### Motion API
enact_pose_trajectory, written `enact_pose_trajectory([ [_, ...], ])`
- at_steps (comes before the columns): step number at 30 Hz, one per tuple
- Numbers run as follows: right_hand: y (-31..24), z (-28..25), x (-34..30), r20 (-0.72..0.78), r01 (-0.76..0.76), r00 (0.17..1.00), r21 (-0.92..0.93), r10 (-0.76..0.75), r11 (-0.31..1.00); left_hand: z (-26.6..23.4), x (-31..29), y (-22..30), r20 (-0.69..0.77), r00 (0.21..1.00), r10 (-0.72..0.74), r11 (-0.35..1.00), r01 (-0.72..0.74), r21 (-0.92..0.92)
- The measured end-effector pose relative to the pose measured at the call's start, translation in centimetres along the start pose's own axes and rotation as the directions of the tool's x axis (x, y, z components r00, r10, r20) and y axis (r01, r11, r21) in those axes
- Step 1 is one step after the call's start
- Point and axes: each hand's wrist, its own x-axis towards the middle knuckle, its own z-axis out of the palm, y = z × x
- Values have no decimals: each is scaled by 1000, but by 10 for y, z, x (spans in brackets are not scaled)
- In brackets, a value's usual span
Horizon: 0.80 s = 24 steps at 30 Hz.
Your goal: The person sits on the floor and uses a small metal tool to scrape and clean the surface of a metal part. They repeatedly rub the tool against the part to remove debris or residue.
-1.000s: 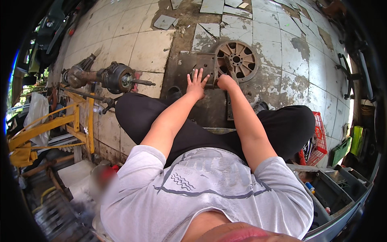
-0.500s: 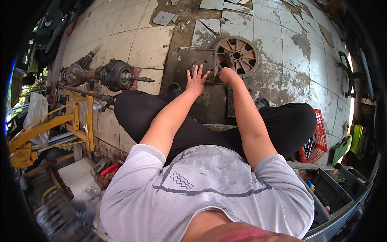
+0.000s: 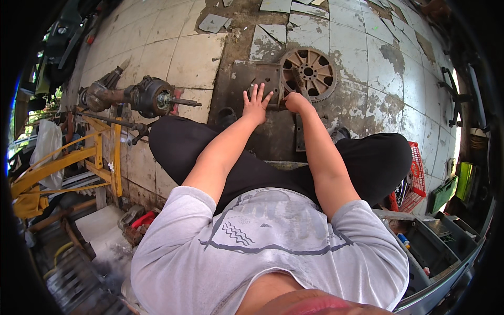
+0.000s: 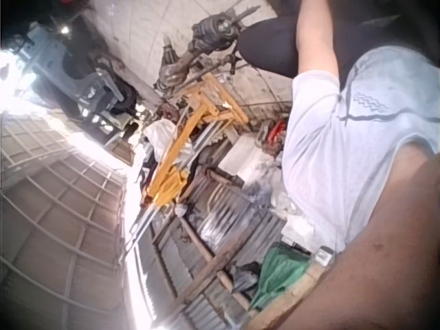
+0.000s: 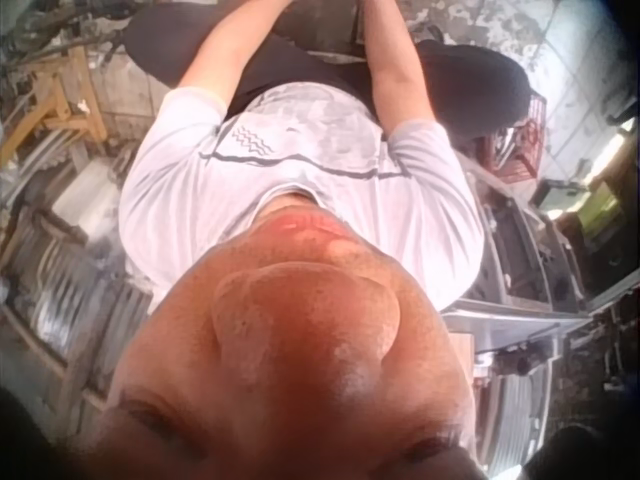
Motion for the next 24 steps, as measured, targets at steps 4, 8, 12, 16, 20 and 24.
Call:
enact_pose_trajectory([
  [4, -16, -24, 1, 134, -3, 991, -29, 7, 1000, 11, -3, -4, -23, 1000, -17, 1000, 17, 26],
  [8, -3, -6, 7, 81, -23, 996, -44, 26, 999, 3, 3, -2, -9, 1000, 3, 1000, -3, -15],
  [12, -11, -27, 3, 88, -12, 996, -20, 13, 1000, 13, 0, -4, -41, 999, -12, 1000, 13, 23],
  [16, 0, 4, 6, -2, -14, 1000, -46, 14, 999, 1, 7, -1, -50, 999, 11, 1000, -11, 5],
  [20, -14, -19, 2, 88, -68, 994, 5, 68, 998, 5, -2, -3, -7, 1000, -13, 1000, 13, 26],
  [24, -5, -8, 2, 6, -15, 1000, -66, 15, 998, -4, 5, 2, -33, 999, 4, 1000, -3, 21],
])
